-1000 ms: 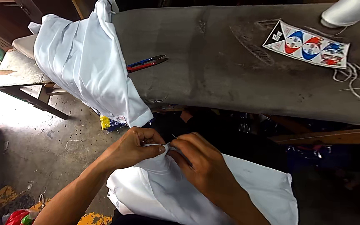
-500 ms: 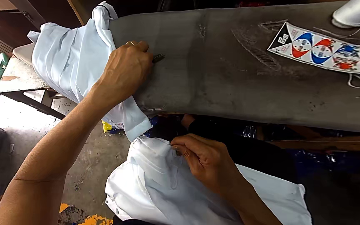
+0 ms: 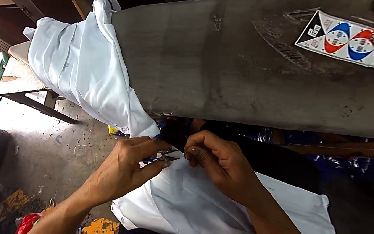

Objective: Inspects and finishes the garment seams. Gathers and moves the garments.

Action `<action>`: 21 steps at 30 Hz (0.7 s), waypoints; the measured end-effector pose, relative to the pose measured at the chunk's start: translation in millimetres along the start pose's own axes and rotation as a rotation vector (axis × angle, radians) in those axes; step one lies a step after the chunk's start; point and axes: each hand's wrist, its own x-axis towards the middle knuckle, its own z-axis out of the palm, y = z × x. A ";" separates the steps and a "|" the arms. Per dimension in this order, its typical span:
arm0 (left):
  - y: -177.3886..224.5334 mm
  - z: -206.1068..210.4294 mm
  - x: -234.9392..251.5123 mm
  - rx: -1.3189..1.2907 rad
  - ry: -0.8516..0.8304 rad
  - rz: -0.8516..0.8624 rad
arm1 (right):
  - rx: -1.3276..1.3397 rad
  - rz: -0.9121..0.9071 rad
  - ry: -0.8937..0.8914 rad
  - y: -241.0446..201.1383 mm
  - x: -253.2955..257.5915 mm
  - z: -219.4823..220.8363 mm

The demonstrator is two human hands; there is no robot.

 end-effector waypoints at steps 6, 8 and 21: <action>-9.2 5.1 1.0 0.017 -0.004 0.093 | -0.009 -0.010 -0.002 -2.4 1.3 2.6; -10.1 6.0 1.7 -0.003 -0.011 0.092 | -0.012 -0.007 -0.004 -2.9 1.2 2.5; -8.0 6.6 4.3 -0.029 -0.031 0.095 | -0.004 -0.006 -0.005 -3.3 2.0 3.1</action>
